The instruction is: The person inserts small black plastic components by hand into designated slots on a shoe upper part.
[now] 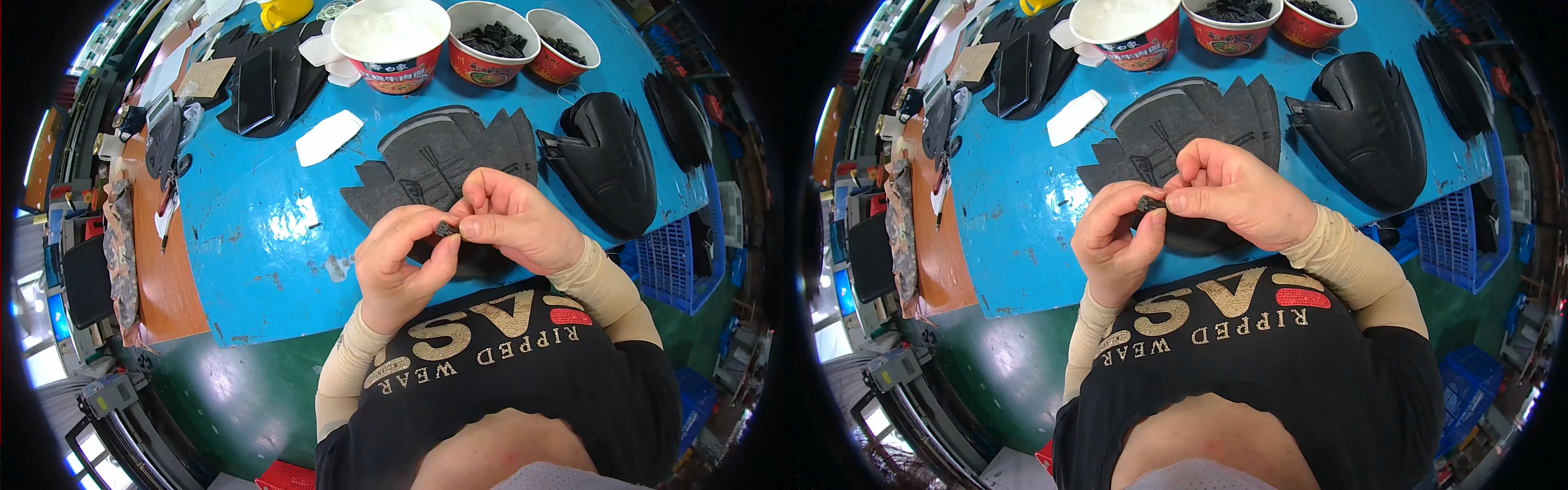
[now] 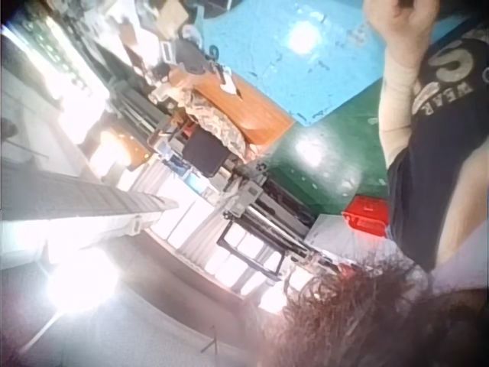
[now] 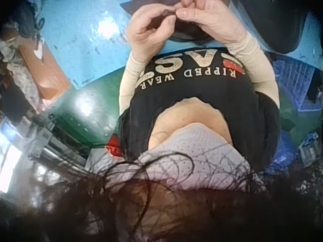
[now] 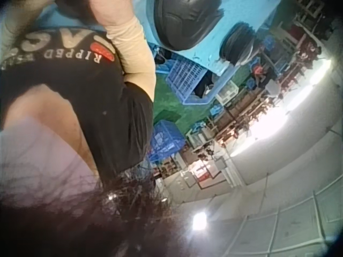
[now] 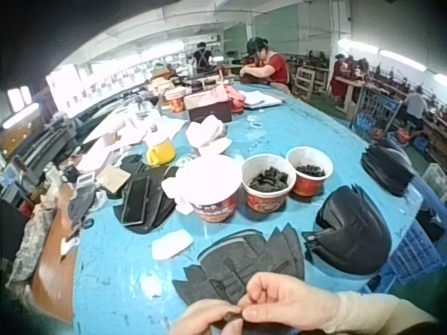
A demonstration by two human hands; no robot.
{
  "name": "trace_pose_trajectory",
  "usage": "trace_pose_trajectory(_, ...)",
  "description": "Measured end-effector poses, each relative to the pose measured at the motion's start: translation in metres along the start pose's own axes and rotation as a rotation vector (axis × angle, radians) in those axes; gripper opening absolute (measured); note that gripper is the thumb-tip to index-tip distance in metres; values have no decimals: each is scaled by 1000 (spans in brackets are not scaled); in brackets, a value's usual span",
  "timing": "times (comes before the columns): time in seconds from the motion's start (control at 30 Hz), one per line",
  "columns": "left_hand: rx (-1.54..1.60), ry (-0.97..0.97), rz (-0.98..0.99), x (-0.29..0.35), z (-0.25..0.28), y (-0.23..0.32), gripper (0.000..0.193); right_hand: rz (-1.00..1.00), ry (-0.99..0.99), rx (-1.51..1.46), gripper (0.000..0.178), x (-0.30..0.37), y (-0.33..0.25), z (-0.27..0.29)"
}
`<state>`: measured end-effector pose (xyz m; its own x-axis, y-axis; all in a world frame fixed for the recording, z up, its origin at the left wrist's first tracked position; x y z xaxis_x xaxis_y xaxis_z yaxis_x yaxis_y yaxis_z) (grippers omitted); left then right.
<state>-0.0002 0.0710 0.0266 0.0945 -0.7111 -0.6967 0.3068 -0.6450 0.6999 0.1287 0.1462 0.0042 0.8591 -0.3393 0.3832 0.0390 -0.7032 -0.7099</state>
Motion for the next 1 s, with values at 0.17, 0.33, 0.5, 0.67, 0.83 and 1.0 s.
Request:
trace_pose_trajectory(0.17,-168,-90,-93,-12,3,9,22,-57,-7,27,20,2,-1,3)
trace_pose_trajectory(0.33,-114,-51,53,-7,23,-3,23,-8,107,117,20,13,-17,9)
trace_pose_trajectory(0.5,-320,-67,-6,-5,25,4,26,327,442,452,24,12,-34,38)
trace_pose_trajectory(0.67,-428,-150,-69,1,19,5,30,511,671,905,25,12,-47,43)
trace_pose_trajectory(0.83,-539,-267,-154,-7,7,11,36,683,665,1201,22,4,-46,31)
trace_pose_trajectory(1.0,-580,-367,-172,-10,-2,9,36,696,620,1321,22,1,-44,30)
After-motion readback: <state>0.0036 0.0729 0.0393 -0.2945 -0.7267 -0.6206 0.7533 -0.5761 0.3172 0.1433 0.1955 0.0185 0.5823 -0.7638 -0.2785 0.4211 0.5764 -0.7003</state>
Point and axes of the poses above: each hand's wrist, its own x-axis away from the middle knuckle, its own z-axis out of the back of the hand, y = z × x, the point moved 6 cm from there along -x, towards the middle knuckle, and after that the axes turned 15 degrees about -z, right-handed, at the moved point
